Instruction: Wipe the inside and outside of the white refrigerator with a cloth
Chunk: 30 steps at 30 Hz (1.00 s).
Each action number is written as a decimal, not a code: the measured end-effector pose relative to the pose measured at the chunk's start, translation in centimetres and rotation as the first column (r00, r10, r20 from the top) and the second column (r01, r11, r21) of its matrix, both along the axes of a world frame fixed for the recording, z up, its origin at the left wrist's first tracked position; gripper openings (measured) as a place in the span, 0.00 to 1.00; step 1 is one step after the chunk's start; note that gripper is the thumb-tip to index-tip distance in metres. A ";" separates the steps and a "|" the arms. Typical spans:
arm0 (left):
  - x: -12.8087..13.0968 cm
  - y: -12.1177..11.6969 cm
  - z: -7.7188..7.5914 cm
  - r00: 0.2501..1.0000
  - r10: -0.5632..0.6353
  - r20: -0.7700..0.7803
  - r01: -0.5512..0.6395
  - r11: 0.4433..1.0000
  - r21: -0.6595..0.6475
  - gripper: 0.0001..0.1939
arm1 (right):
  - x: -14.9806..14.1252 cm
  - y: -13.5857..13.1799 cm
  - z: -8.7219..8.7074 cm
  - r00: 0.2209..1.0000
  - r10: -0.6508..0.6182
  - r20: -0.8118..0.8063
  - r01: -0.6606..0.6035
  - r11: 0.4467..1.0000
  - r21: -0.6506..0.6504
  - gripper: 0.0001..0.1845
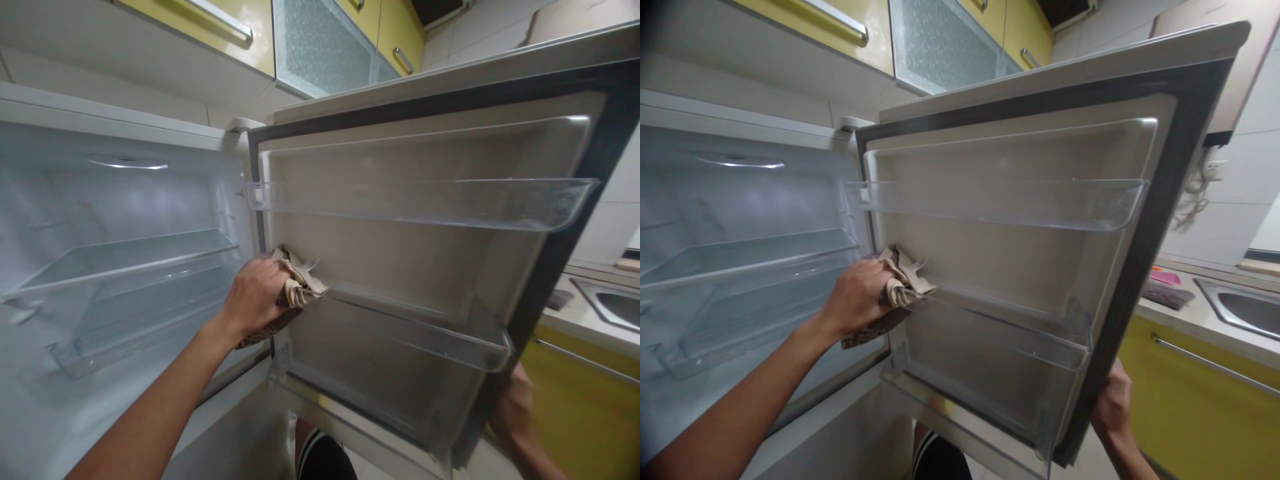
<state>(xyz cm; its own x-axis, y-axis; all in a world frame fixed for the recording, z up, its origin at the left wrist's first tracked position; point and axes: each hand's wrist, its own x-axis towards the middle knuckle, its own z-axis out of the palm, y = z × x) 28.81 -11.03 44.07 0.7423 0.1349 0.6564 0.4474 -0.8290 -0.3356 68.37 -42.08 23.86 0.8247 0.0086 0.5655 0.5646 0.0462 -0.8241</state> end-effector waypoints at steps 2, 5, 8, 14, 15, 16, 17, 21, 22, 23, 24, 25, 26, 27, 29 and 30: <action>0.4 -0.5 0.9 0.998 0.014 -0.058 -0.017 0.999 -0.044 0.08 | -0.1 0.0 0.0 0.999 0.032 0.028 -0.031 0.999 -0.032 0.39; 0.6 -1.0 2.0 0.990 0.003 -0.139 -0.017 0.995 -0.099 0.07 | -0.3 0.0 -0.1 0.997 0.065 0.032 -0.064 0.997 -0.043 0.41; 1.5 -2.2 2.6 0.980 -0.072 -0.188 0.048 0.990 -0.133 0.03 | -0.5 0.2 -0.4 0.994 0.101 0.032 -0.101 0.995 0.004 0.39; 7.8 -9.0 2.9 0.931 -0.236 -0.277 0.191 0.965 -0.181 0.02 | -0.5 0.5 -0.8 0.991 0.119 0.057 -0.124 0.989 0.081 0.35; 8.9 -10.2 3.0 0.923 -0.247 -0.296 0.197 0.962 -0.187 0.02 | -0.4 0.5 -0.9 0.991 0.117 0.063 -0.121 0.990 0.073 0.36; 9.7 -11.2 3.1 0.915 -0.260 -0.307 0.208 0.959 -0.191 0.04 | -0.2 0.4 -1.0 0.991 0.118 0.060 -0.122 0.990 0.068 0.37; 10.3 -12.0 3.2 0.913 -0.269 -0.307 0.218 0.957 -0.190 0.06 | 0.0 0.3 -1.1 0.991 0.125 0.047 -0.128 0.990 0.064 0.38; 9.9 -12.3 3.3 0.911 -0.310 -0.271 0.284 0.950 -0.132 0.09 | 0.9 -0.3 -1.9 0.987 0.162 -0.001 -0.162 0.987 0.016 0.37; 9.3 -11.7 3.3 0.911 -0.319 -0.262 0.301 0.948 -0.107 0.11 | 1.1 -0.4 -2.1 0.988 0.154 0.010 -0.154 0.988 -0.007 0.36; 8.5 -11.0 3.2 0.912 -0.324 -0.252 0.314 0.946 -0.080 0.14 | 1.3 -0.5 -2.3 0.990 0.138 0.027 -0.137 0.990 -0.029 0.35; 7.5 -10.0 3.1 0.916 -0.322 -0.240 0.318 0.946 -0.057 0.17 | 1.5 -0.7 -2.4 0.992 0.116 0.044 -0.114 0.992 -0.050 0.34; 6.4 -8.8 3.0 0.925 -0.308 -0.224 0.306 0.951 -0.042 0.19 | 1.6 -0.8 -2.6 0.994 0.095 0.057 -0.091 0.994 -0.068 0.34; 5.1 -7.4 2.8 0.935 -0.283 -0.211 0.282 0.959 -0.035 0.21 | 1.8 -0.8 -2.7 0.995 0.078 0.068 -0.072 0.994 -0.083 0.33; 3.8 -5.9 2.6 0.948 -0.251 -0.198 0.249 0.968 -0.036 0.22 | 1.9 -0.9 -2.8 0.995 0.065 0.078 -0.057 0.994 -0.095 0.33; 1.2 -2.7 2.0 0.969 -0.185 -0.161 0.181 0.983 -0.043 0.26 | 2.1 -0.9 -2.9 0.995 0.033 0.094 -0.024 0.995 -0.100 0.32; 0.0 -1.2 1.6 0.980 -0.156 -0.124 0.151 0.987 -0.047 0.26 | 2.2 -0.8 -2.8 0.995 0.016 0.097 -0.007 0.996 -0.093 0.31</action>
